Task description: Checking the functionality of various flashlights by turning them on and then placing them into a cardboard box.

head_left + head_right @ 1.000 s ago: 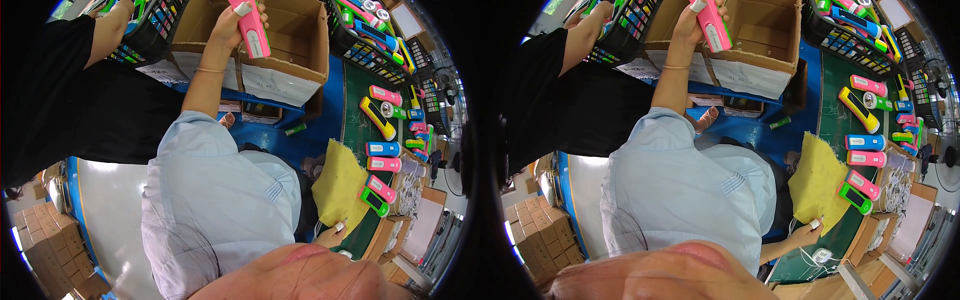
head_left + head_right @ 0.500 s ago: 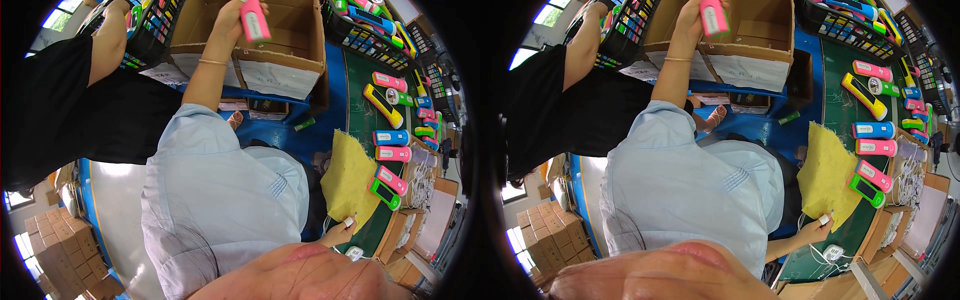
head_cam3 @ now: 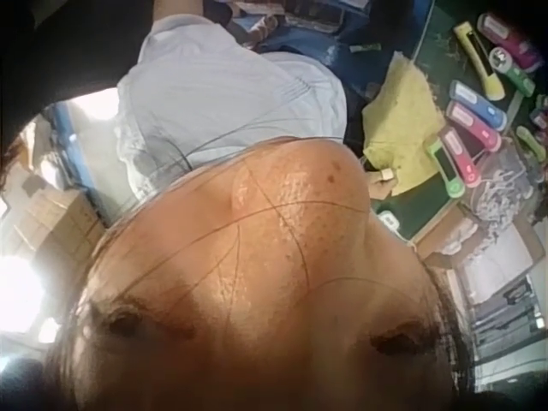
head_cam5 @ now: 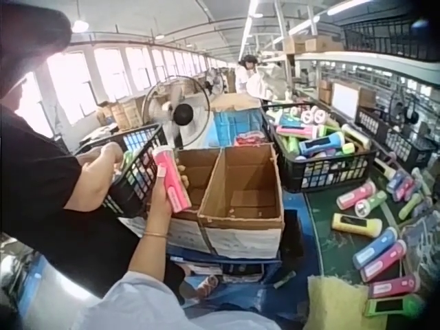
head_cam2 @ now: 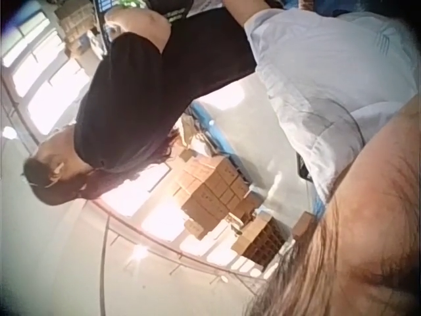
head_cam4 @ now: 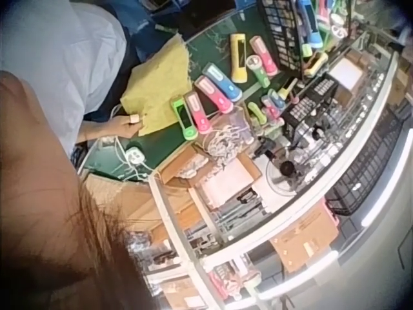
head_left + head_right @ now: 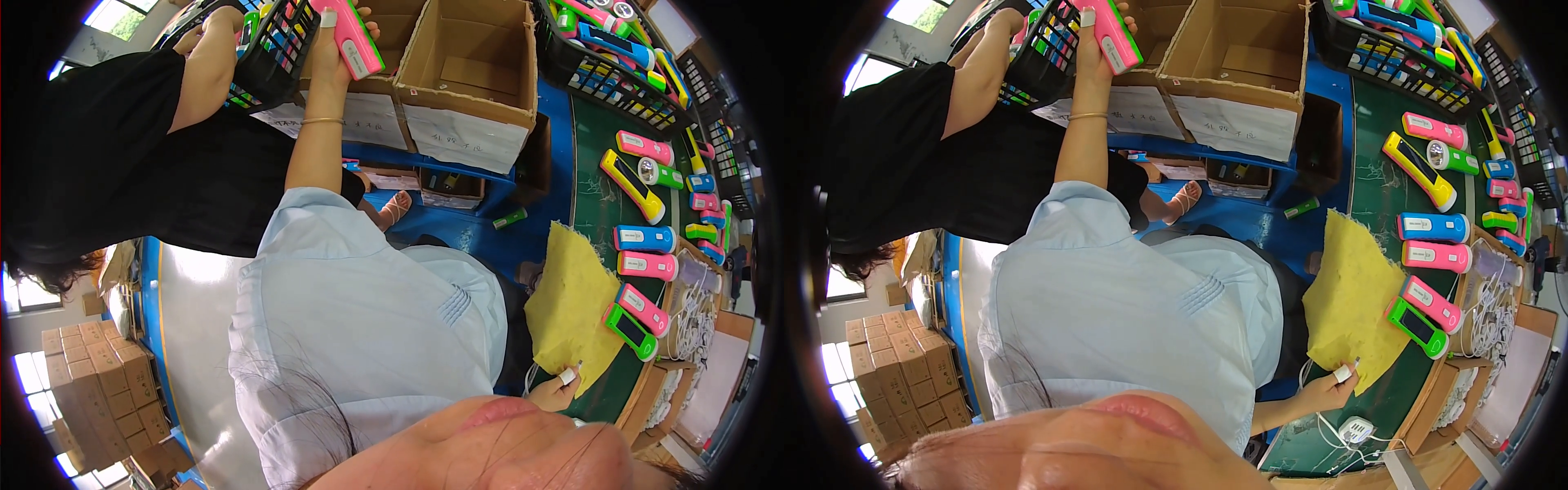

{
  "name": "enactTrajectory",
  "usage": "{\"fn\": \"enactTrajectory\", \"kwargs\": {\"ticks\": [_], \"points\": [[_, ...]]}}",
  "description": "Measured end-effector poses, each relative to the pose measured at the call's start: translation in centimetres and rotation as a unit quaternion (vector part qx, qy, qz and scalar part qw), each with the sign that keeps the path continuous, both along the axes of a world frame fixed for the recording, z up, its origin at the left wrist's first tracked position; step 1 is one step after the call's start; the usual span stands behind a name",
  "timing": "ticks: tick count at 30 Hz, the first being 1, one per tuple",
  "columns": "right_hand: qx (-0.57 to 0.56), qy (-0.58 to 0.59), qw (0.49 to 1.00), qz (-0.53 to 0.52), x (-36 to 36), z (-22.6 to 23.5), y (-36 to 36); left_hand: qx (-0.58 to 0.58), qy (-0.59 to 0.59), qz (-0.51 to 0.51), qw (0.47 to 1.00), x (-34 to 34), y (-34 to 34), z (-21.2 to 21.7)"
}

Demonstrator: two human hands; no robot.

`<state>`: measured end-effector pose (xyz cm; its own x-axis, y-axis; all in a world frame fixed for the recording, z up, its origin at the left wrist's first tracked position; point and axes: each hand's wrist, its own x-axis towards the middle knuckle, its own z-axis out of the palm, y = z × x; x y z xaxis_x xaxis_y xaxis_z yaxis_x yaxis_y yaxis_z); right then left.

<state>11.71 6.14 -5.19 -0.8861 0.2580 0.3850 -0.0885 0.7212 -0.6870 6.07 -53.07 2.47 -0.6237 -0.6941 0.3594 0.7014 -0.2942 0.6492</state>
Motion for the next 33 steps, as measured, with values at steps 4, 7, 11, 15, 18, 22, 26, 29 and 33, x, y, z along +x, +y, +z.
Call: {"fn": "enactTrajectory", "kwargs": {"ticks": [4, 7, 11, 15, 18, 22, 26, 29, 33], "points": [[-0.02, -0.009, 1.0, 0.005, 0.1, -0.2, 0.1, 0.022, -0.115, -0.006, 0.993, -1.0, -0.7, -0.5], [-0.006, -0.015, 1.0, -0.006, 0.1, -0.3, 0.1, 0.004, -0.233, -0.076, 0.969, -3.2, -0.5, -0.4], [-0.018, -0.011, 1.0, -0.003, 0.1, -0.4, 0.2, -0.058, -0.354, -0.162, 0.919, -8.2, 0.5, 0.0], [-0.002, -0.002, 1.0, -0.017, 0.1, -0.4, 0.2, -0.011, -0.304, -0.152, 0.94, -12.4, 0.3, -0.4], [-0.019, -0.012, 1.0, -0.019, 0.0, -0.5, 0.2, -0.043, -0.408, -0.131, 0.902, -15.0, -0.8, -2.2], [-0.008, -0.032, 0.999, -0.013, 0.0, -0.6, 0.5, -0.248, -0.554, -0.092, 0.789, -18.2, -1.7, -4.4], [-0.041, -0.034, 0.998, -0.036, -0.2, -0.7, 0.4, -0.611, -0.642, 0.077, 0.457, -20.4, 0.2, -2.2], [-0.039, -0.029, 0.998, -0.047, -0.2, -0.6, 0.3, -0.66, -0.371, 0.23, 0.611, -21.1, 6.8, 2.0], [-0.094, -0.038, 0.99, -0.1, -0.4, 0.0, 0.1, -0.653, -0.109, -0.071, 0.746, -20.5, 22.4, 4.7]]}}
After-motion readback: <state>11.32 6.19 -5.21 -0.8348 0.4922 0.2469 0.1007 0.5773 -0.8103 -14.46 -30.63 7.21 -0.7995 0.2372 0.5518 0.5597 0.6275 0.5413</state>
